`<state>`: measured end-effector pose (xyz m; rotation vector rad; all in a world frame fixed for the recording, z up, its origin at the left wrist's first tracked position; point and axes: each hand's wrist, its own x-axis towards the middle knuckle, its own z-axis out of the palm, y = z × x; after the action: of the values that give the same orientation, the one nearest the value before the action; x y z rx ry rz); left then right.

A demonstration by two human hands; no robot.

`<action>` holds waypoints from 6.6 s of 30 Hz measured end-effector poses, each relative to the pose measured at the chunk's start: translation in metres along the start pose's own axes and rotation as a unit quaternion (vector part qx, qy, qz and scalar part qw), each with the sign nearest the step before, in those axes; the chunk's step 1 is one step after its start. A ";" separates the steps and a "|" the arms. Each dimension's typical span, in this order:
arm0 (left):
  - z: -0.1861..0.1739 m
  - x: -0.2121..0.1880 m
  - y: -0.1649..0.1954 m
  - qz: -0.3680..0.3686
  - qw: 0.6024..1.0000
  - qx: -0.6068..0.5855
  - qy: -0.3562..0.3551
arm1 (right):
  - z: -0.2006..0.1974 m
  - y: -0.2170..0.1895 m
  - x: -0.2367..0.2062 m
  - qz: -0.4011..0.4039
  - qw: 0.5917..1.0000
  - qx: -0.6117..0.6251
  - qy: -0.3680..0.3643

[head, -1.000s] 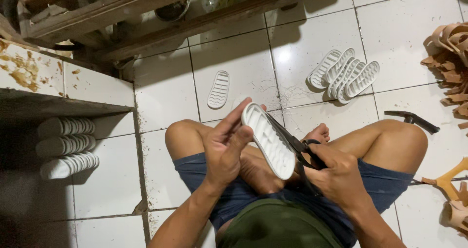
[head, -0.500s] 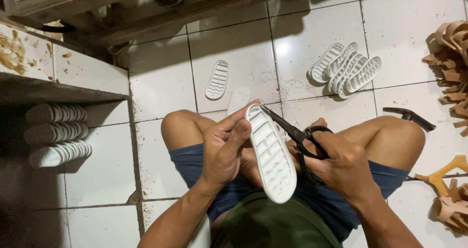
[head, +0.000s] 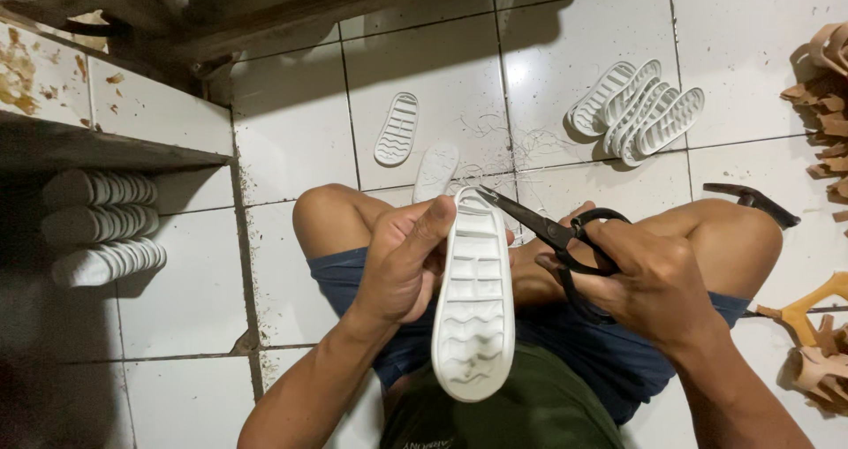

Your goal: The person sits on the floor and uses large shears to trim the edges of white slipper soles. They handle each sole individually, cutting away excess material along the perimeter and placing the finished pieces on the floor.

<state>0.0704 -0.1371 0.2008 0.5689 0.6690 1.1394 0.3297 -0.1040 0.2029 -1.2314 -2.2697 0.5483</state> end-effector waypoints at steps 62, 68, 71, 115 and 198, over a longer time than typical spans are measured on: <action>0.021 -0.026 0.021 0.132 0.959 0.236 0.087 | -0.011 -0.026 -0.024 0.127 0.989 0.066 -0.032; 0.010 -0.022 0.025 0.177 0.952 0.243 0.053 | -0.008 -0.027 -0.020 0.091 0.994 0.062 -0.025; 0.010 -0.021 0.024 0.164 0.949 0.266 0.035 | -0.008 -0.027 -0.020 0.119 0.990 0.073 -0.032; 0.007 -0.010 0.025 0.047 0.994 0.058 -0.082 | 0.060 0.016 -0.056 0.315 0.485 0.809 -0.107; 0.030 -0.030 -0.006 0.016 0.991 0.128 0.037 | 0.037 -0.013 -0.014 0.299 0.710 0.633 -0.077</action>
<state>0.0879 -0.1692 0.2227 0.7590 0.8810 1.1159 0.3058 -0.1273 0.1777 -1.0332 -0.9061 2.0305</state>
